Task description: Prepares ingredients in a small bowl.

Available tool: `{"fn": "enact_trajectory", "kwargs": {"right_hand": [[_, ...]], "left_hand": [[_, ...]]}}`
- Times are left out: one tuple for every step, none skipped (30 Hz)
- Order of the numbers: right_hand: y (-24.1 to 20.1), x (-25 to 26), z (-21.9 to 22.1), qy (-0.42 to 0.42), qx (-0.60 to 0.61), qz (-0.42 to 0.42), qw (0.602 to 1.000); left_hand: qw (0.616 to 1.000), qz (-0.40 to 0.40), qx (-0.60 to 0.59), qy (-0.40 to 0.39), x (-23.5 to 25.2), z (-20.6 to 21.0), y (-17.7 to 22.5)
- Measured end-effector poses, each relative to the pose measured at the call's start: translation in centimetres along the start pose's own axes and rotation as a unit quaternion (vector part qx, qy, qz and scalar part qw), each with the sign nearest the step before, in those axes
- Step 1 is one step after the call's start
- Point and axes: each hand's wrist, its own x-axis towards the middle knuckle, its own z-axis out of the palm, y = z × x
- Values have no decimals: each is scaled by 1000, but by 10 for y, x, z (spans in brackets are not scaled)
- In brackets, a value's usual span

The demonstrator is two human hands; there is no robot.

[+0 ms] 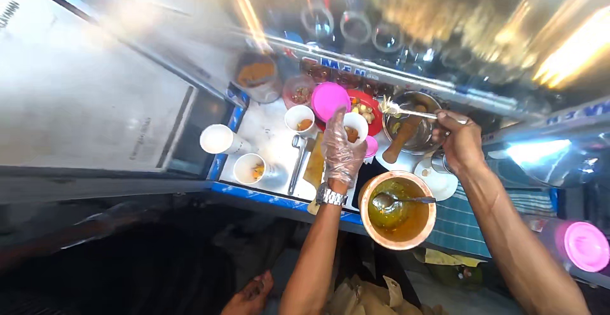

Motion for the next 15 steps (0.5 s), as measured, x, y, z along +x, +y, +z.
{"fn": "enact_trajectory", "kwargs": {"right_hand": [[-2, -7, 3, -13, 2, -4, 1000], [-4, -13, 7, -23, 7, -5, 1000], [-5, -18, 10, -33, 14, -9, 999], [-7, -22, 13, -43, 18, -14, 999], [-8, -26, 16, -52, 20, -21, 998], [-9, -30, 20, -62, 18, -32, 997], [-9, -34, 23, -69, 4, -46, 997], [-9, -38, 26, -76, -21, -67, 995], [-7, -41, 30, -86, -58, -104, 989], [-4, -44, 34, -100, -110, -160, 976], [-1, -47, 38, -122, -175, -233, 949], [2, -48, 41, -149, -237, -312, 908], [4, -49, 43, -166, -283, -383, 864], [5, -51, 46, -170, -301, -431, 833], [4, -53, 47, -167, -296, -452, 825]], "left_hand": [[1000, 8, -1, 14, -1, -1, -4], [1000, 16, 2, 25, -3, -2, -7], [999, 21, 8, 31, -7, -4, -9], [999, 27, 13, 37, -10, -6, -11], [998, 34, 17, 41, -11, -8, -12], [998, 41, 19, 46, -13, -9, -13], [998, 43, 20, 49, -13, -10, -13], [998, 44, 21, 50, -14, -11, -13], [997, 45, 26, 55, -14, -12, -12], [996, 48, 36, 63, -14, -12, -12], [995, 50, 42, 69, -15, -13, -12], [995, 53, 44, 73, -17, -14, -11], [995, 56, 38, 73, -19, -15, -12], [995, 58, 30, 73, -21, -17, -11], [995, 58, 18, 75, -22, -19, -11]]}}
